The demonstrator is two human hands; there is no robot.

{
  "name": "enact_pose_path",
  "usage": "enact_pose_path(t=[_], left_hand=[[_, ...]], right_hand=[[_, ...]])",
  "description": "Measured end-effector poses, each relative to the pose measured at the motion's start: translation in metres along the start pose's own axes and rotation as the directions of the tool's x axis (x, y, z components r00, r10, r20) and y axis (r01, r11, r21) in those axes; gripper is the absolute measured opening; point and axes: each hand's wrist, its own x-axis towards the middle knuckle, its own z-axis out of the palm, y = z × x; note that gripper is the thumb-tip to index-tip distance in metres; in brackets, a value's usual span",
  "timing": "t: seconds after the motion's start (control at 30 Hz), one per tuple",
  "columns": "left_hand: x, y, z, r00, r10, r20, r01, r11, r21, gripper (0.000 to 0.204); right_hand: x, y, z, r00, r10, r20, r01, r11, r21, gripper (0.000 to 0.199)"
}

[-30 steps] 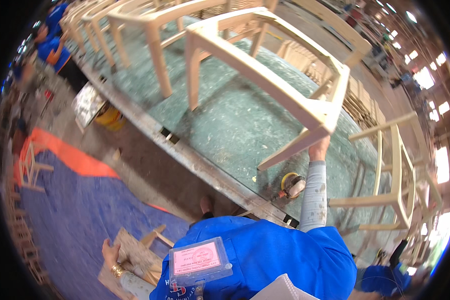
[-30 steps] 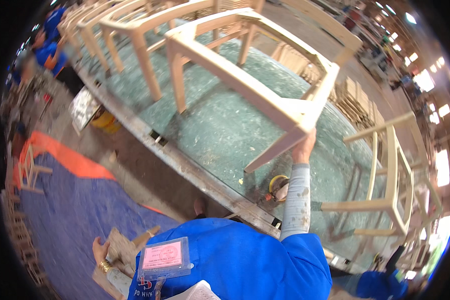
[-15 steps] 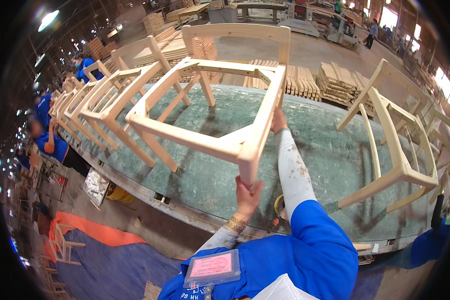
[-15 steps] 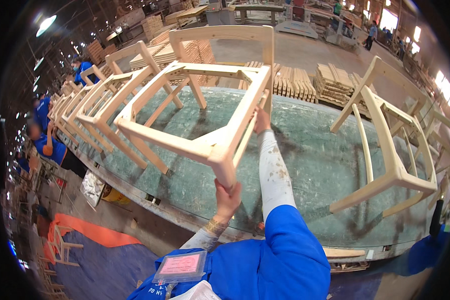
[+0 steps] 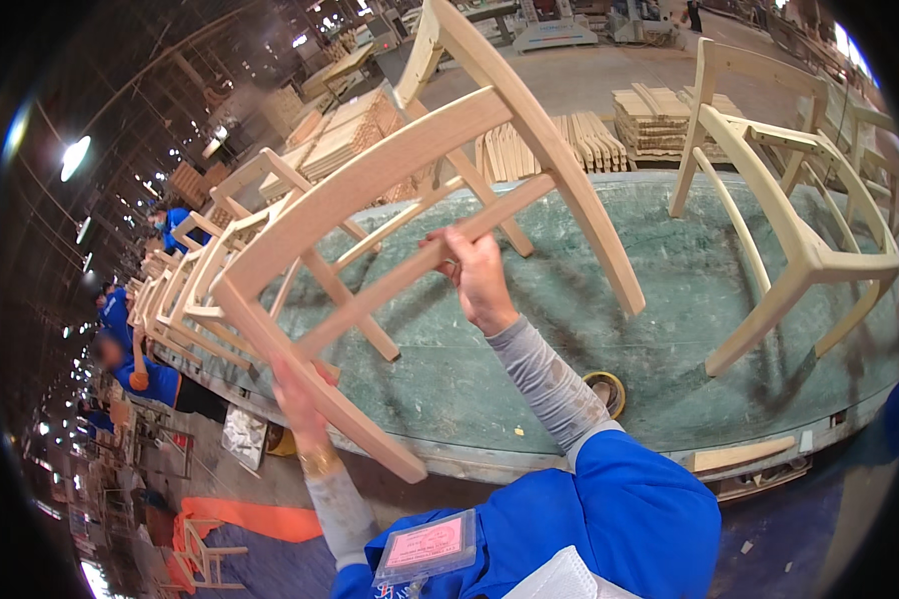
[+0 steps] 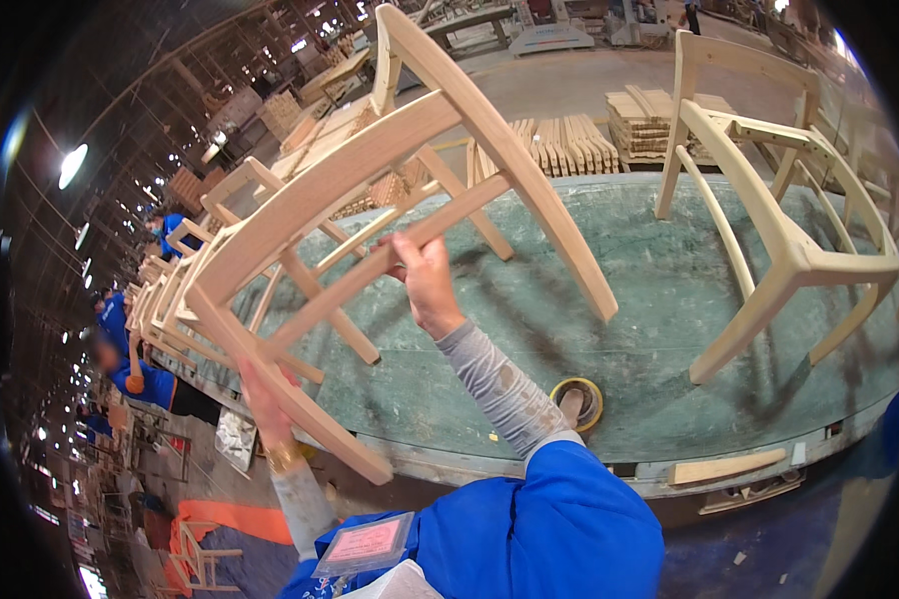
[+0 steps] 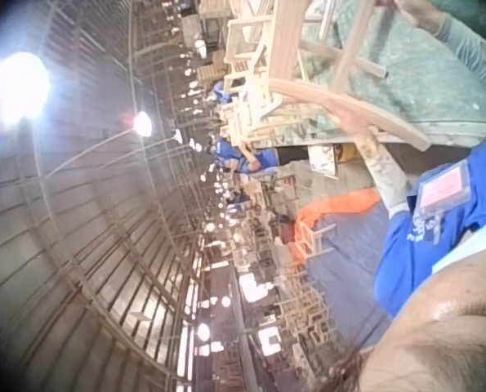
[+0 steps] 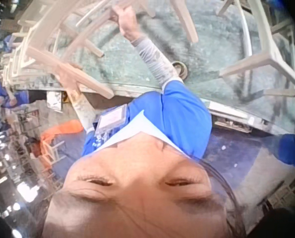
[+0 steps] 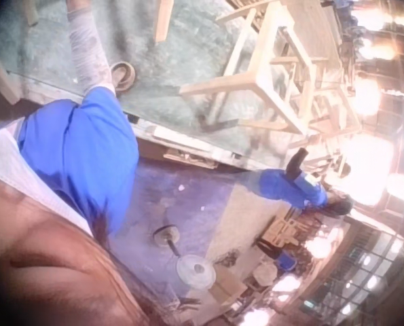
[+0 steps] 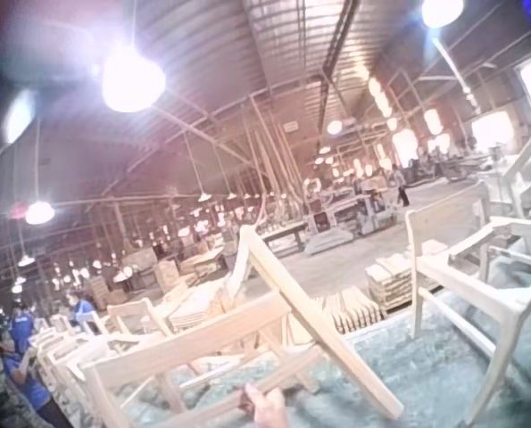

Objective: The person uses a handheld orbital sander to smooth the surfaces of a wooden chair frame. They rotate the chair to access different legs and rails, then switch to a sanding block for finer finishing on edges and corners.

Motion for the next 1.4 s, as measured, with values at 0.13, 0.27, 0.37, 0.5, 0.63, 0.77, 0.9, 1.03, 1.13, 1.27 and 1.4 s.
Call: enact_pose_path(t=[0.13,0.27,0.37,0.5,0.63,0.77,0.9,1.03,1.13,1.27,1.4], left_hand=[[0.056,0.020,-0.002,0.995,-0.071,0.072,0.070,0.997,0.009,0.052],[0.092,0.017,-0.008,0.994,-0.086,0.074,0.083,0.995,0.050,0.052],[0.109,0.033,0.002,0.995,-0.081,0.056,0.078,0.996,0.046,0.053],[0.115,0.033,0.005,0.994,-0.091,0.060,0.088,0.995,0.047,0.054],[0.120,0.033,0.008,0.992,-0.115,0.046,0.112,0.992,0.060,0.055],[0.125,0.031,0.010,0.992,-0.115,0.058,0.112,0.993,0.044,0.057],[0.132,0.027,-0.008,0.982,-0.182,0.044,0.181,0.983,0.029,0.058],[0.134,0.031,0.006,0.985,-0.147,0.087,0.144,0.989,0.043,0.061],[0.133,0.035,0.009,0.981,-0.167,0.099,0.163,0.985,0.048,0.064],[0.130,0.034,0.009,0.984,-0.149,0.092,0.140,0.985,0.099,0.068],[0.131,0.036,0.009,0.978,-0.187,0.093,0.175,0.977,0.121,0.068]], right_hand=[[-0.010,-0.002,-0.007,0.982,-0.001,0.191,0.085,0.897,-0.433,0.037],[-0.082,-0.019,-0.076,0.960,-0.056,0.275,0.270,0.456,-0.848,0.032],[-0.146,-0.009,-0.172,0.940,-0.323,0.112,0.082,-0.107,-0.991,0.042],[-0.217,0.026,-0.222,0.888,-0.269,-0.373,-0.441,-0.272,-0.855,0.074],[-0.231,0.034,-0.226,0.898,-0.325,-0.295,-0.393,-0.296,-0.870,0.080],[-0.221,0.035,-0.252,0.910,-0.291,-0.294,-0.382,-0.314,-0.869,0.079],[-0.215,0.012,-0.267,0.988,-0.090,-0.126,-0.147,-0.299,-0.943,0.080],[-0.204,0.000,-0.268,0.988,-0.037,-0.149,-0.152,-0.344,-0.927,0.081],[-0.202,0.011,-0.260,0.959,-0.159,-0.236,-0.278,-0.346,-0.896,0.075],[-0.199,0.010,-0.267,0.921,-0.183,-0.345,-0.384,-0.276,-0.881,0.061],[-0.195,-0.006,-0.275,0.963,-0.088,-0.255,-0.270,-0.365,-0.891,0.055]])
